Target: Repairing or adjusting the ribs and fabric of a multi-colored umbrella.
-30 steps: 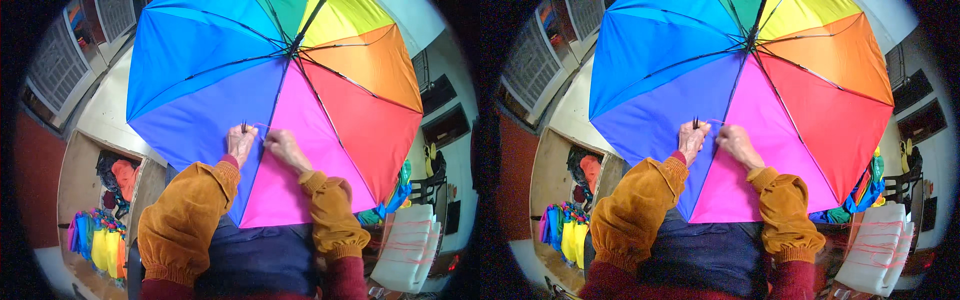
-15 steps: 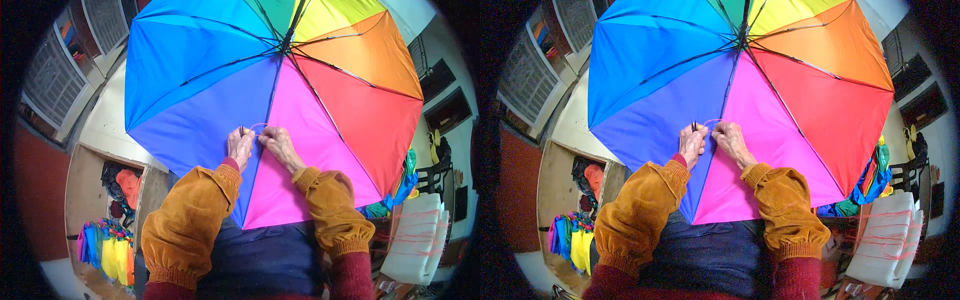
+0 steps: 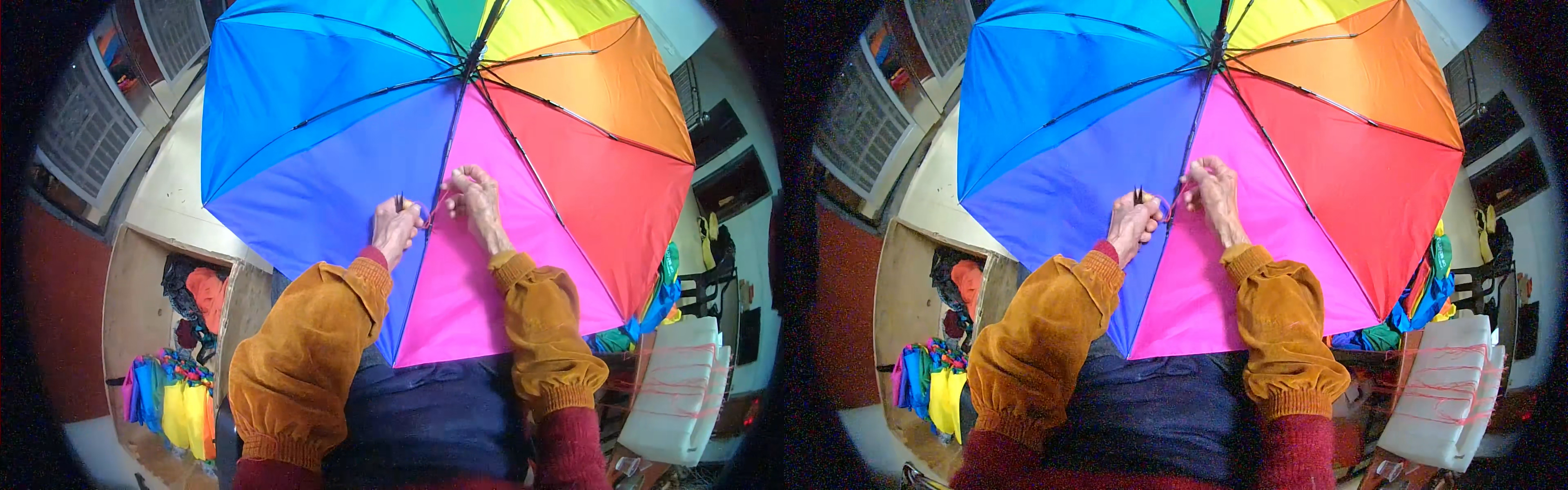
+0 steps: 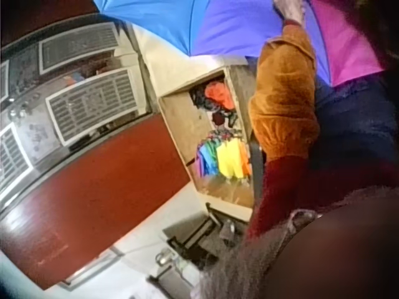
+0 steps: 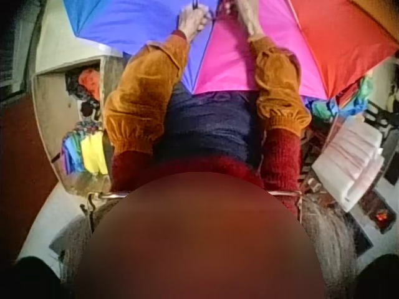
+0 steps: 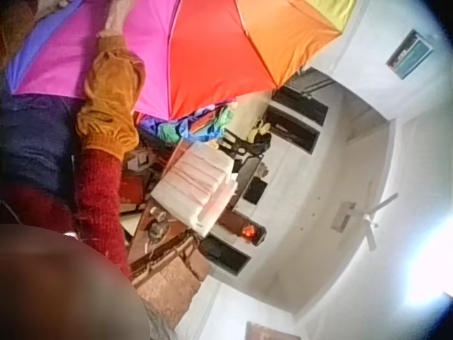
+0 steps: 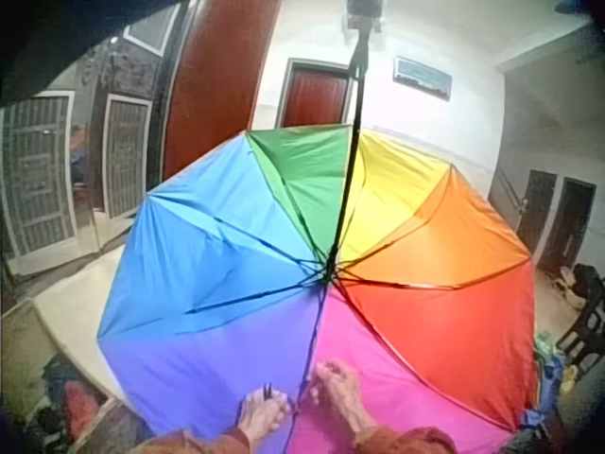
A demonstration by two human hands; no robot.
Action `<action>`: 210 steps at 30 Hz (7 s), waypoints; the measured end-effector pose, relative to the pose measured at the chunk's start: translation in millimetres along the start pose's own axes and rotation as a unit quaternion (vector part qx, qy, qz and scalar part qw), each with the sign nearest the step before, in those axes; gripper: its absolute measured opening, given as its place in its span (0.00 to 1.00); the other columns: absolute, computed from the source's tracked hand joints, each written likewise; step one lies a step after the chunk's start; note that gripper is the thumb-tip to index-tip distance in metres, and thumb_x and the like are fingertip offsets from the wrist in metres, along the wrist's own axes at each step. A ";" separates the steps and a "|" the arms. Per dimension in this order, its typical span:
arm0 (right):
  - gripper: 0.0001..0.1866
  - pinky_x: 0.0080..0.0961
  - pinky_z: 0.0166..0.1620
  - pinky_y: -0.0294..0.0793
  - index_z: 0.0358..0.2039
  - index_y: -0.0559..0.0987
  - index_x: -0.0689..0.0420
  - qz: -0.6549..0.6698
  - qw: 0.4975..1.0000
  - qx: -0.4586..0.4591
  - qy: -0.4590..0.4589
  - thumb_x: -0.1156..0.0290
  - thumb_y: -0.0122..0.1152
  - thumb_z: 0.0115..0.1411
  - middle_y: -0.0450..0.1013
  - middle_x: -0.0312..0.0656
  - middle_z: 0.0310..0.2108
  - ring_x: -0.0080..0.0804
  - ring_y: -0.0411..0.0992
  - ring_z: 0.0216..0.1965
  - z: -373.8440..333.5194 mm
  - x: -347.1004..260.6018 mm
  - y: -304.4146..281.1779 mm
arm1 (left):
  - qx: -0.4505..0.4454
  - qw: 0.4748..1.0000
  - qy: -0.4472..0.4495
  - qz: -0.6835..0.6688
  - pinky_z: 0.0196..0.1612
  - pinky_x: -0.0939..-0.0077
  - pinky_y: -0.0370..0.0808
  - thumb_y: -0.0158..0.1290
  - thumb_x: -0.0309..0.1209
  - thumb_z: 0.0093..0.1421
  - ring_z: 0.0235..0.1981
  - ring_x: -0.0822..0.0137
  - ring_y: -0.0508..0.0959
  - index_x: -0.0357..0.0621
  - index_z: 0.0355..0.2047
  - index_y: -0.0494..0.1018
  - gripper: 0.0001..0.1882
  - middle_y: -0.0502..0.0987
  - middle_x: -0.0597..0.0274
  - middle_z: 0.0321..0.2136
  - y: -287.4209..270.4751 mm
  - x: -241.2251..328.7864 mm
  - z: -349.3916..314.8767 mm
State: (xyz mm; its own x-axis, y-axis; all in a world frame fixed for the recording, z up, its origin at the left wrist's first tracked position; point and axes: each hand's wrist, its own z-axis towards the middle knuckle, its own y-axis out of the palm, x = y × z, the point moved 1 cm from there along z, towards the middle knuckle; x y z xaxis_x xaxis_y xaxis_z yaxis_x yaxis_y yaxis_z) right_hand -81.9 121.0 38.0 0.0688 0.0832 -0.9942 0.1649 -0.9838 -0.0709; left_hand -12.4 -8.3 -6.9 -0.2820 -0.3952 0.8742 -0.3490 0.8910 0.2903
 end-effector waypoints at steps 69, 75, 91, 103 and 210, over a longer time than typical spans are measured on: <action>0.07 0.17 0.14 0.67 0.27 0.71 0.62 0.164 0.953 -0.188 -0.175 0.71 0.56 0.56 0.60 0.30 0.14 0.16 0.58 0.13 -25.5 -136.2 59.0 | -0.159 0.799 0.299 0.498 0.33 0.69 0.71 0.51 0.30 0.53 0.27 0.63 0.77 0.36 0.35 0.74 0.12 0.75 0.45 0.26 -29.9 35.6 -26.9; 0.08 0.19 0.12 0.67 0.24 0.72 0.65 0.194 0.945 -0.185 -0.187 0.72 0.54 0.54 0.63 0.36 0.15 0.20 0.62 0.12 -16.0 -134.2 55.1 | -0.146 0.800 0.301 0.497 0.29 0.72 0.71 0.51 0.30 0.53 0.23 0.64 0.75 0.33 0.34 0.73 0.12 0.76 0.48 0.24 -29.5 33.2 -24.1; 0.07 0.22 0.19 0.61 0.23 0.66 0.56 0.288 0.917 0.218 -0.171 0.74 0.47 0.58 0.58 0.32 0.17 0.20 0.51 0.13 15.7 -93.7 -159.1 | 0.002 0.969 0.117 0.218 0.09 0.83 0.54 0.52 0.31 0.53 0.08 0.81 0.60 0.45 0.17 0.70 0.10 0.65 0.73 0.12 23.0 79.6 47.3; 0.07 0.31 0.19 0.64 0.21 0.73 0.65 -0.380 0.891 -0.024 -0.246 0.74 0.51 0.52 0.66 0.47 0.12 0.34 0.67 0.14 65.1 -13.5 -32.1 | -0.076 0.996 0.039 -0.007 0.09 0.89 0.53 0.49 0.25 0.52 0.10 0.83 0.61 0.42 0.18 0.70 0.07 0.66 0.71 0.12 48.1 55.9 102.0; 0.05 0.41 0.24 0.64 0.20 0.70 0.62 -0.497 0.800 -0.055 -0.330 0.75 0.54 0.43 0.66 0.51 0.17 0.49 0.67 0.20 88.0 -4.6 -26.1 | -0.079 0.985 0.014 -0.155 0.10 0.90 0.53 0.52 0.27 0.53 0.12 0.83 0.61 0.44 0.21 0.69 0.05 0.67 0.71 0.16 42.2 49.1 109.1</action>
State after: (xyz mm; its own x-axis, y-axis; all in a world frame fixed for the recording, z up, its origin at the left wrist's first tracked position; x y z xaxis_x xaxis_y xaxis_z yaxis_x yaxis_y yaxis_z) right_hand -173.1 132.3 37.3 -0.6795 0.6785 -0.2790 -0.0971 -0.4601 -0.8825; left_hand -138.6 -14.4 5.9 -0.1595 -0.6489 0.7440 -0.2702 0.7535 0.5993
